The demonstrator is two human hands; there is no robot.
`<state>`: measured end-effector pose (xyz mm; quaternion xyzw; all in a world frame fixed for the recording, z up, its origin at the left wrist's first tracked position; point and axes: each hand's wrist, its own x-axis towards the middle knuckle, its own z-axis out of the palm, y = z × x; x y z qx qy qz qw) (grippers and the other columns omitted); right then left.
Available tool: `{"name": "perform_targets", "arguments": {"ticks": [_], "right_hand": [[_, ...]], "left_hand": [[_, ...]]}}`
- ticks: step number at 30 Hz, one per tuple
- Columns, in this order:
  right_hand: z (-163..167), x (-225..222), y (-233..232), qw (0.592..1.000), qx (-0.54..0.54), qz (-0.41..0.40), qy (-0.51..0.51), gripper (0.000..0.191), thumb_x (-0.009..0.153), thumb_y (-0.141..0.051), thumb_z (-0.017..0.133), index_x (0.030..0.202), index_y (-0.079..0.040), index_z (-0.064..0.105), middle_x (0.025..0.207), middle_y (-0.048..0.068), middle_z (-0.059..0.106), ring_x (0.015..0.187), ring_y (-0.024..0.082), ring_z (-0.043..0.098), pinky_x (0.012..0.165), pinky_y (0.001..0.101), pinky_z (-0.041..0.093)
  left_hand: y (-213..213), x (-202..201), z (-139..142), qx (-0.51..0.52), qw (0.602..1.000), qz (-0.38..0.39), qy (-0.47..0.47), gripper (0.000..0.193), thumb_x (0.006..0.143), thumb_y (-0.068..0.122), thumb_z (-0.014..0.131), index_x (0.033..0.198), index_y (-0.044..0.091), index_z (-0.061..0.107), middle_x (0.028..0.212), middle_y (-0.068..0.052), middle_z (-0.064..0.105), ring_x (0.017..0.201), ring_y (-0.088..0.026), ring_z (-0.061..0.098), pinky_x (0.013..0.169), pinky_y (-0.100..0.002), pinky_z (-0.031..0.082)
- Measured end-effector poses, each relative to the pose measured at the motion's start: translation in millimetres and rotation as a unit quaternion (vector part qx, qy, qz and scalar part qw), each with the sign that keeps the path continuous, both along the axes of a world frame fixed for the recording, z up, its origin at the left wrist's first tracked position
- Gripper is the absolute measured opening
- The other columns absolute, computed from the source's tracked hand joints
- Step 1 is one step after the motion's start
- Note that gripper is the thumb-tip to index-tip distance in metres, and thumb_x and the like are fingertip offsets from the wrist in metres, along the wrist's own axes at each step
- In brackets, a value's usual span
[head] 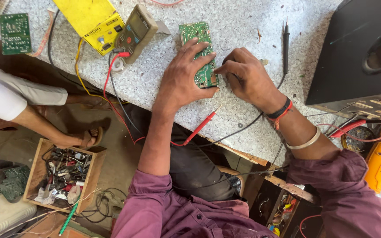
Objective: The person uses a small metal tool to scrape and clean solder points on a green circuit board. They repeatedly flip the board over to access different sides and continue scraping various connection points.
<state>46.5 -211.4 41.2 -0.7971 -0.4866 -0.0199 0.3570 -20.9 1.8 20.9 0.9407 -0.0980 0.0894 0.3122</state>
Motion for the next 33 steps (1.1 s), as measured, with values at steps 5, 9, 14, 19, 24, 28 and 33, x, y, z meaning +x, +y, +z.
{"name": "perform_targets", "arguments": {"ticks": [5,9,14,19,24,28,33], "right_hand": [[-0.4,1.7,1.5,1.000,0.017,-0.008,-0.005,0.024,0.085,0.009,0.064,0.103,-0.005,0.073,0.101,0.012,0.062,0.099,0.031,0.060,0.085,0.0422,0.051],[0.6,1.0,0.0,1.000,-0.002,-0.002,0.017,0.027,0.082,0.010,0.062,0.102,-0.004,0.073,0.100,0.013,0.061,0.097,0.031,0.060,0.084,0.0432,0.050],[-0.5,1.2,0.0,1.000,0.007,-0.002,-0.006,0.027,0.085,0.011,0.063,0.104,-0.005,0.073,0.103,0.013,0.062,0.100,0.031,0.061,0.086,0.0421,0.051],[-0.7,2.6,1.1,1.000,0.011,0.001,-0.004,0.030,0.083,0.011,0.062,0.105,-0.006,0.074,0.101,0.013,0.062,0.098,0.031,0.061,0.085,0.0413,0.052],[0.9,2.2,-0.2,1.000,0.009,0.001,0.016,0.033,0.079,0.012,0.059,0.103,-0.005,0.074,0.100,0.013,0.063,0.097,0.031,0.062,0.083,0.0413,0.053],[1.0,2.6,0.6,1.000,0.016,-0.008,0.005,0.032,0.082,0.012,0.060,0.105,-0.006,0.075,0.101,0.013,0.063,0.097,0.030,0.062,0.083,0.0414,0.053],[3.3,2.4,0.9,1.000,0.004,0.000,0.003,0.032,0.079,0.013,0.060,0.101,-0.005,0.074,0.098,0.012,0.063,0.095,0.031,0.062,0.083,0.0423,0.052]], "left_hand": [[-0.4,0.1,0.9,0.000,1.000,0.003,-0.004,0.082,0.064,0.038,0.094,0.138,0.019,0.064,0.152,-0.005,0.049,0.149,-0.029,0.035,0.123,-0.046,0.034],[-0.1,-0.6,1.5,-0.003,1.000,0.000,-0.008,0.081,0.063,0.037,0.094,0.137,0.019,0.064,0.153,-0.005,0.049,0.149,-0.029,0.036,0.123,-0.047,0.033],[-0.6,-0.3,0.7,-0.009,1.000,0.003,0.002,0.082,0.063,0.039,0.095,0.136,0.018,0.064,0.153,-0.005,0.048,0.149,-0.029,0.035,0.123,-0.047,0.033],[-0.7,0.0,-0.8,-0.009,1.000,0.007,-0.007,0.080,0.065,0.038,0.094,0.136,0.018,0.065,0.154,-0.005,0.048,0.149,-0.028,0.036,0.123,-0.046,0.033],[-1.1,0.5,-0.8,-0.004,1.000,0.004,-0.008,0.081,0.064,0.039,0.094,0.137,0.019,0.064,0.153,-0.004,0.048,0.149,-0.027,0.036,0.123,-0.045,0.033],[-1.2,-0.6,-0.1,-0.008,1.000,0.000,-0.013,0.079,0.067,0.038,0.094,0.137,0.018,0.064,0.154,-0.004,0.048,0.150,-0.028,0.035,0.124,-0.045,0.034],[-0.9,0.1,0.5,-0.011,1.000,0.002,-0.015,0.080,0.063,0.038,0.095,0.135,0.018,0.065,0.152,-0.004,0.049,0.148,-0.027,0.037,0.123,-0.045,0.034]]}}
